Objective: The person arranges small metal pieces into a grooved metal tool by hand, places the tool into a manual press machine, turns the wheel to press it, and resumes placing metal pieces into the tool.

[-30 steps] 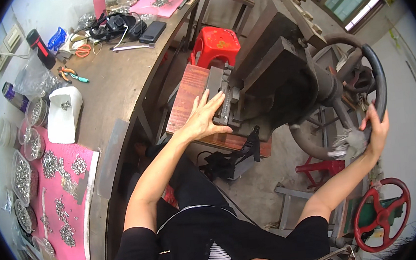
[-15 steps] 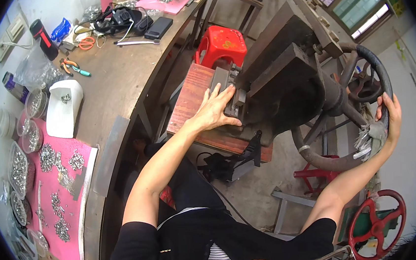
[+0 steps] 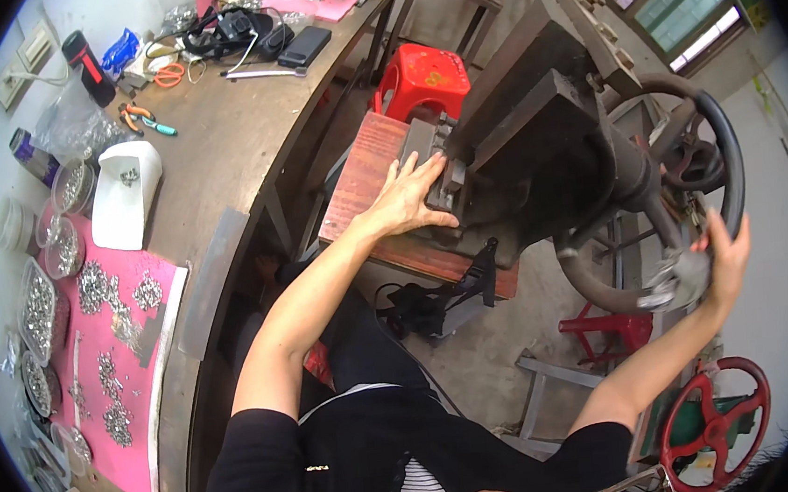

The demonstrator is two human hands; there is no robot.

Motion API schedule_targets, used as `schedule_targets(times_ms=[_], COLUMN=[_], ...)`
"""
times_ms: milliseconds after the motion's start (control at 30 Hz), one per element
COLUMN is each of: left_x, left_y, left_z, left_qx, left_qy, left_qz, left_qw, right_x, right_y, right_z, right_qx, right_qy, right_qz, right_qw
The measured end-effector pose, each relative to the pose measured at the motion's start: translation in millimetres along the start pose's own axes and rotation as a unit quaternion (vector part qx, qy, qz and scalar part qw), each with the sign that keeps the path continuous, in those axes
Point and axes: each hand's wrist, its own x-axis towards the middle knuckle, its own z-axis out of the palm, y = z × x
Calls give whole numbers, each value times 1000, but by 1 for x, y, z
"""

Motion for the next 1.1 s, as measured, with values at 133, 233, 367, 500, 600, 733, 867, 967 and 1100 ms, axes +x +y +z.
schedule_targets(times_ms=[133,233,367,500,600,733,867,967,1100], left_x=[-3,-4,-1,-3,-2,48,91,62,36], left_y=[-3,-4,-7,-2,-16,-59,-70,-36,-31], left_z=[2,0,-4,-13,-39,-20,-9,-48,-42], left_qx=[11,11,33,-2,-192,-333,-234,-178,19], left_qy=[-5,6,-11,-27,-42,144,-3,-82,6], left_qz=[-10,-13,-13,16,-19,10,45,24,70], left_qw=[1000,1000,999,999,980,932,971,980,997], right_x=[79,50,-102,-71,-27,19,60,73,79], right_y=[-19,-21,78,50,18,-19,-23,-7,-10], right_z=[-12,-3,90,30,12,18,1,-16,-16], right_qx=[-12,-4,-12,-37,-68,-187,-222,-226,-206], right_qy=[-90,-45,302,154,107,186,180,168,119], right_qz=[25,-2,-160,-29,-15,-165,-184,-158,-167], right_qw=[996,999,940,987,992,950,941,946,957])
